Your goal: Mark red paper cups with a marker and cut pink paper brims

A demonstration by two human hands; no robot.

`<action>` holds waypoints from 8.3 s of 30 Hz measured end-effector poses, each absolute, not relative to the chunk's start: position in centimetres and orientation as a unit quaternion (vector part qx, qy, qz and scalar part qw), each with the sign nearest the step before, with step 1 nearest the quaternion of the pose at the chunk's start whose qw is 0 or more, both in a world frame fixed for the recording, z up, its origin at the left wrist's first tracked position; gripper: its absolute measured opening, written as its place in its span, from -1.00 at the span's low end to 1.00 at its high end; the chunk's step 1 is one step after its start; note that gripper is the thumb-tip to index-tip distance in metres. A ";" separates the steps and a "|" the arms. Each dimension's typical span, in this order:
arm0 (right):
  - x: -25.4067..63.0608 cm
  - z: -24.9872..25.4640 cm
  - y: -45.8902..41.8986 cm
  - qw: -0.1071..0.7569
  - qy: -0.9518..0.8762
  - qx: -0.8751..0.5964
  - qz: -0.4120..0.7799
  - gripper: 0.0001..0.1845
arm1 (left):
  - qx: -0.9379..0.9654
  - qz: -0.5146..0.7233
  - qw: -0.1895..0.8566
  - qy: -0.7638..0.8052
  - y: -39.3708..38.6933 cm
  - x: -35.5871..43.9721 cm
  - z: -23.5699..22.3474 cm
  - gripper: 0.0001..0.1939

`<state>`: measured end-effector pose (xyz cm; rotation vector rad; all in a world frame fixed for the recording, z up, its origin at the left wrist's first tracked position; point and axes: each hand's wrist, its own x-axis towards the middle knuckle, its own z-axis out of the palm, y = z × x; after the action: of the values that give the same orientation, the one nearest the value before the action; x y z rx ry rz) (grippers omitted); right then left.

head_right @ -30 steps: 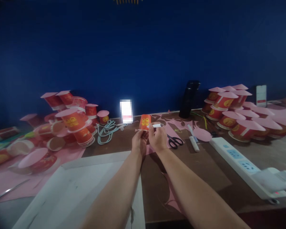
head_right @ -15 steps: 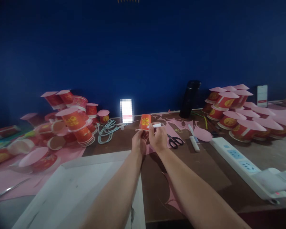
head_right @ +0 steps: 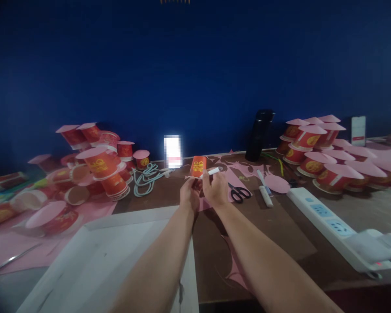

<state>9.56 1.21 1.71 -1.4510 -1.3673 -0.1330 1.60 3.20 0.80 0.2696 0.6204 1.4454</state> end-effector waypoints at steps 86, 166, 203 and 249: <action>9.6 1.6 1.3 0.550 -0.578 -0.596 -0.092 -0.66 | 0.061 0.635 0.718 0.278 3.2 1.1 1.2 -0.89; 9.8 1.3 1.6 0.553 -0.578 -0.592 -0.101 -0.65 | 0.129 0.631 0.712 0.279 3.0 1.1 0.7 -0.86; 9.8 1.4 1.7 0.552 -0.582 -0.592 -0.079 -0.65 | 0.154 0.622 0.712 0.287 2.8 0.9 0.9 -0.87; 9.9 1.7 1.5 0.546 -0.581 -0.600 -0.065 -0.65 | 0.133 0.624 0.713 0.291 3.4 1.0 0.2 -0.89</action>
<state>9.94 1.50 1.68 -1.4237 -1.3768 -0.1546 1.04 3.41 0.23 0.2941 0.6457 1.3840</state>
